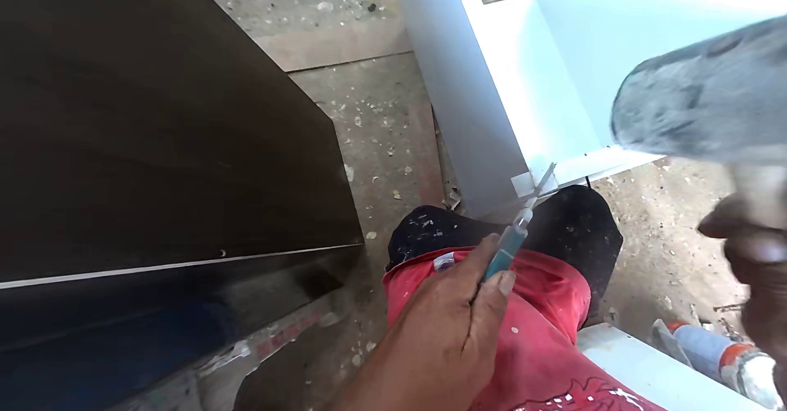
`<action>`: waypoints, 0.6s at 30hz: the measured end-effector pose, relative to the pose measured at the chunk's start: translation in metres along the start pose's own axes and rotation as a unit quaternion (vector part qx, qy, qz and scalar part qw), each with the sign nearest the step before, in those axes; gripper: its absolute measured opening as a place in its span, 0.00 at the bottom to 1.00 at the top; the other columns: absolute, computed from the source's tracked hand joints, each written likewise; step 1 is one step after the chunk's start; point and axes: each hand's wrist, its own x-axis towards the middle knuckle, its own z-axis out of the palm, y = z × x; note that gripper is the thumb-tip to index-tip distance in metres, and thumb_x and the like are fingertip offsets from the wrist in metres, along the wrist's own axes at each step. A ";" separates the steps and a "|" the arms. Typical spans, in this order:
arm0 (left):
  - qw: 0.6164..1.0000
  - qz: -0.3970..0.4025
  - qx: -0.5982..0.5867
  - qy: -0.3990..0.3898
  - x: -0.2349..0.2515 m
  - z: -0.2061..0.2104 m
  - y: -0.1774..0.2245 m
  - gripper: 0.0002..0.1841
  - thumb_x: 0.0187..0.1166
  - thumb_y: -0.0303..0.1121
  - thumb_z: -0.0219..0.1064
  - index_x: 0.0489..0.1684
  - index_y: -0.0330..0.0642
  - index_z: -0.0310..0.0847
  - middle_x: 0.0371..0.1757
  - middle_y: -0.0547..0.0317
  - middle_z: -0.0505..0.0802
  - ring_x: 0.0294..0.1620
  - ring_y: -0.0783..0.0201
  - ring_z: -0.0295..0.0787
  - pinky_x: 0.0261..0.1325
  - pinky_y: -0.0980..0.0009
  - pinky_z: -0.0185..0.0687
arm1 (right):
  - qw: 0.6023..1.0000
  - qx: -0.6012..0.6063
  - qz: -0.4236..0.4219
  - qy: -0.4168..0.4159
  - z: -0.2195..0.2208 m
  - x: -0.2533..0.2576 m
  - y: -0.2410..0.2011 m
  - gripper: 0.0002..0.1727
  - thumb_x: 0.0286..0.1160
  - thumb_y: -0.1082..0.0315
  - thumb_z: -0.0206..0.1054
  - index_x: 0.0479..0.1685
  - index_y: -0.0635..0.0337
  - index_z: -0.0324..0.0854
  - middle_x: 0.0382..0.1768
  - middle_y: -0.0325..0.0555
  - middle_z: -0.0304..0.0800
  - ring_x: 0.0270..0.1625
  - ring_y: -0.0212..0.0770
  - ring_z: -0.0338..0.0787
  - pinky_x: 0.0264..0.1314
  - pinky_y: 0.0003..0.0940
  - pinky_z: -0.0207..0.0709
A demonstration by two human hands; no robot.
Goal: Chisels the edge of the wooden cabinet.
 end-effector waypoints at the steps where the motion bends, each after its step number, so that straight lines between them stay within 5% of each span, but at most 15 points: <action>1: 1.000 -0.002 0.007 -0.001 0.000 0.000 0.000 0.26 0.94 0.50 0.46 0.81 0.46 0.75 0.32 0.71 0.85 0.25 0.80 0.76 0.29 0.82 0.77 | 0.999 0.006 -0.011 -0.030 0.006 0.002 0.003 0.19 0.92 0.59 0.52 0.71 0.54 0.80 0.40 0.48 0.90 0.35 0.38 0.87 0.36 0.37 0.82; 3: 1.000 -0.009 0.018 -0.003 -0.001 0.001 0.001 0.26 0.94 0.50 0.45 0.80 0.48 0.75 0.32 0.72 0.84 0.25 0.80 0.76 0.29 0.82 0.76 | 0.997 0.020 -0.014 -0.076 0.006 0.010 0.006 0.25 0.90 0.62 0.53 0.83 0.50 0.75 0.41 0.45 0.89 0.35 0.36 0.86 0.34 0.36 0.81; 7: 1.000 -0.004 0.009 -0.001 0.000 0.001 -0.002 0.27 0.94 0.50 0.45 0.81 0.47 0.75 0.31 0.72 0.84 0.25 0.79 0.76 0.28 0.81 0.76 | 0.999 0.031 -0.010 -0.014 0.008 0.005 0.005 0.24 0.92 0.59 0.53 0.84 0.49 0.72 0.42 0.47 0.89 0.35 0.36 0.86 0.35 0.36 0.81; 11: 1.000 -0.008 0.004 -0.009 0.001 0.000 -0.005 0.26 0.94 0.52 0.45 0.81 0.50 0.75 0.33 0.71 0.84 0.26 0.78 0.77 0.30 0.80 0.77 | 0.997 0.050 -0.021 -0.063 0.008 0.014 0.006 0.25 0.89 0.62 0.54 0.84 0.49 0.74 0.44 0.43 0.90 0.38 0.33 0.88 0.39 0.34 0.84; 18: 0.990 -0.086 -0.076 -0.079 0.000 -0.025 0.030 0.22 0.94 0.51 0.46 0.77 0.55 0.74 0.33 0.66 0.86 0.19 0.70 0.78 0.18 0.73 0.78 | 0.989 0.101 0.066 0.084 0.010 0.012 0.014 0.29 0.90 0.58 0.56 0.88 0.56 0.64 0.42 0.42 0.89 0.25 0.31 0.81 0.24 0.30 0.77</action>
